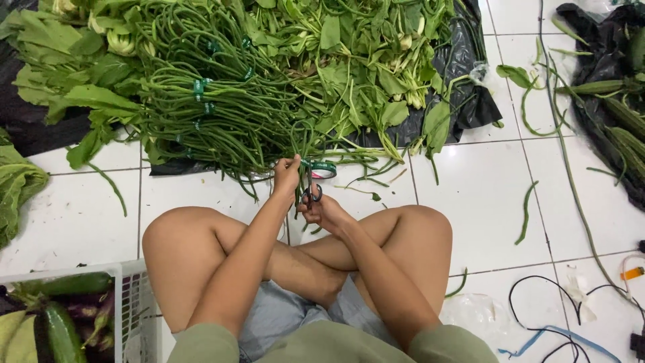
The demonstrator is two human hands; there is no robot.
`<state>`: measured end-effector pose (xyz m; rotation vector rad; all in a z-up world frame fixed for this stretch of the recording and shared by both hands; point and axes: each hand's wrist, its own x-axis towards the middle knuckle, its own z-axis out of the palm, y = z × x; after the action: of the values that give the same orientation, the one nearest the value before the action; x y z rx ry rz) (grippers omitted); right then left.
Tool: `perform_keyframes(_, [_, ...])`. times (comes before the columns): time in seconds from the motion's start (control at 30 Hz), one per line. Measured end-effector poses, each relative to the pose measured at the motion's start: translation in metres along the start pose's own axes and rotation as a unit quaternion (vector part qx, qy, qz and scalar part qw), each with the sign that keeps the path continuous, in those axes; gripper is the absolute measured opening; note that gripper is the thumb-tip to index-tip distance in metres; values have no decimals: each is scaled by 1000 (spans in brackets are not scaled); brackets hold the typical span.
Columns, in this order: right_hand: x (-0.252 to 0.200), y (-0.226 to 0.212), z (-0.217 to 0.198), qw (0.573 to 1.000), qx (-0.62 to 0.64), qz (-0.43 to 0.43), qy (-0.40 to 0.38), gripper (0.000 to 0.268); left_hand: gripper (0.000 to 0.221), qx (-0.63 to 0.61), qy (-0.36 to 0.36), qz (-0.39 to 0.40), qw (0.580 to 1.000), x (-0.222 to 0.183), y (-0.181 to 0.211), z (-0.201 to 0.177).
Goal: A person sitting on the floor bundles long beans together using green tape.
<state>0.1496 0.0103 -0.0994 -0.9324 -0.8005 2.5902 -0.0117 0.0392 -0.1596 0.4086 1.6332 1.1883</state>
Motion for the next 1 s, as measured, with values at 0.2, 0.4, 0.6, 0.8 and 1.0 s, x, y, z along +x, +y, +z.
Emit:
perform_keyframes(0.2, [-5,-3,7,1000,-7,-11,7,59,39,2,-7,-3,1000,-3,4,-1])
perform_keyframes(0.4, [-11,-8,12,1000,25,-19,0,54,41,5,-13,4,1000,10,-8,-1])
perform_keyframes(0.6, [-24,-19,26,999,-10,-22,30,56,39,53,2,31,998,-29,35,-4])
perform_keyframes(0.8, [-36,-39,28,992,-87,-48,72,58,74,175,-5,70,982,-48,68,-9])
perform_keyframes(1.0, [-57,-66,26,949,-189,-151,200,55,38,165,37,172,971,-64,85,-15])
